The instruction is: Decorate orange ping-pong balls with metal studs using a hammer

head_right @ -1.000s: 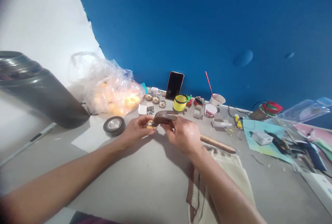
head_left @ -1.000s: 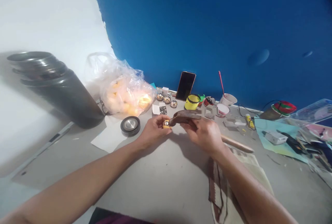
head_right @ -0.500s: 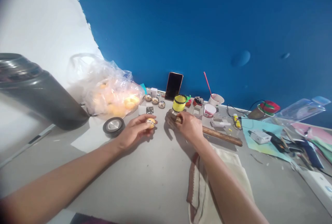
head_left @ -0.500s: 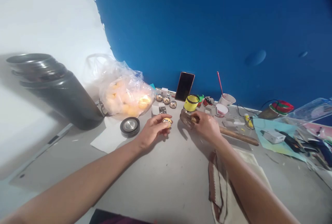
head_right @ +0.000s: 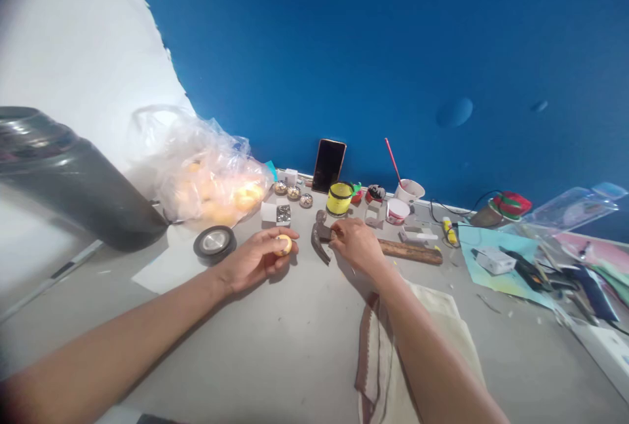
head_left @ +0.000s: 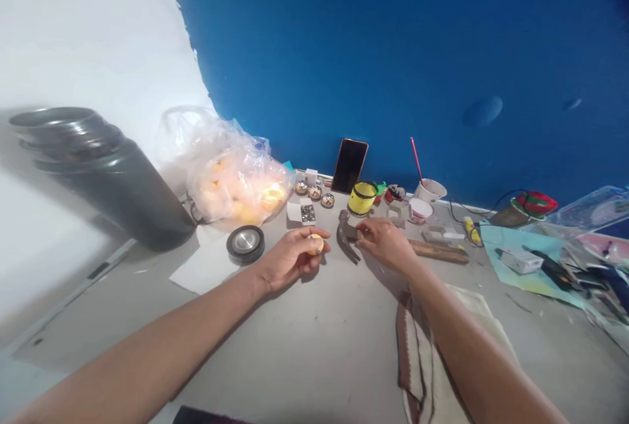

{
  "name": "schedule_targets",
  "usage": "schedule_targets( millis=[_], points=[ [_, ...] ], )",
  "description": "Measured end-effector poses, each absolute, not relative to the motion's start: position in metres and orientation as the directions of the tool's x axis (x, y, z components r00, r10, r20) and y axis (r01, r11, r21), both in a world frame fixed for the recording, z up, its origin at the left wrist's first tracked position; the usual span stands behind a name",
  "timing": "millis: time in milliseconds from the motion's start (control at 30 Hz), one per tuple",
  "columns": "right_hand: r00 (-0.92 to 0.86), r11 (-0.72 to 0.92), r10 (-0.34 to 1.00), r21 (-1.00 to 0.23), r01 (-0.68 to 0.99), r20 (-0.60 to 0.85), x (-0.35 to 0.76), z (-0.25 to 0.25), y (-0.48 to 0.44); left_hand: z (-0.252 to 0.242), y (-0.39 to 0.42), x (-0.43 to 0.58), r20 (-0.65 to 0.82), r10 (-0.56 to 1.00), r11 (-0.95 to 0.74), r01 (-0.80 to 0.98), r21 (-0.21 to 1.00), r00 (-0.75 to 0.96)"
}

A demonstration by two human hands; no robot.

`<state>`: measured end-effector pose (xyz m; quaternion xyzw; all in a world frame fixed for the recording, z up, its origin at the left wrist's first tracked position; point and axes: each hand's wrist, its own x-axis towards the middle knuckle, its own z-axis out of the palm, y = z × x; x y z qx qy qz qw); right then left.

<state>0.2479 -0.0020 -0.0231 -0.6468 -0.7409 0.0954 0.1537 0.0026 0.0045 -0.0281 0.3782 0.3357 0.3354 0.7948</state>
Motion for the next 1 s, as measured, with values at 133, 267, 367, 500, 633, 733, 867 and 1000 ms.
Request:
schedule_targets(
  millis=[133, 267, 367, 500, 633, 733, 867, 1000],
  points=[
    [-0.080, 0.154, 0.976, -0.390, 0.908, 0.201, 0.251, -0.023, -0.001, -0.029, -0.001, 0.006, -0.290, 0.765, 0.474, -0.197, 0.859, 0.575],
    [0.016, 0.102, 0.975, -0.515, 0.851, 0.220, 0.247, -0.016, -0.001, -0.033, -0.001, 0.006, -0.273, 0.753, 0.457, -0.177, 0.872, 0.599],
    [-0.023, 0.106, 0.986, -0.522, 0.846, 0.163, 0.233, -0.002, 0.005, -0.035, 0.001, 0.005, -0.266, 0.732, 0.449, -0.149, 0.881, 0.627],
    [-0.167, 0.173, 0.985, -0.286, 0.943, 0.044, 0.198, 0.020, 0.025, -0.035, 0.002, 0.005, -0.266, 0.709, 0.448, -0.126, 0.885, 0.654],
    [-0.231, 0.229, 0.973, -0.165, 0.959, 0.004, 0.162, 0.026, 0.052, -0.034, 0.004, 0.005, -0.268, 0.703, 0.452, -0.123, 0.884, 0.659],
    [-0.241, 0.237, 0.970, -0.114, 0.965, -0.025, 0.142, 0.021, 0.068, -0.034, 0.004, 0.005, -0.267, 0.698, 0.462, -0.134, 0.876, 0.665],
    [-0.235, 0.231, 0.968, -0.054, 0.971, -0.085, 0.128, 0.015, 0.080, -0.034, 0.004, 0.005, -0.272, 0.697, 0.464, -0.127, 0.877, 0.663],
    [-0.230, 0.229, 0.967, -0.024, 0.973, -0.113, 0.124, 0.010, 0.085, -0.036, 0.004, 0.006, -0.273, 0.706, 0.446, -0.110, 0.888, 0.654]
  ],
)
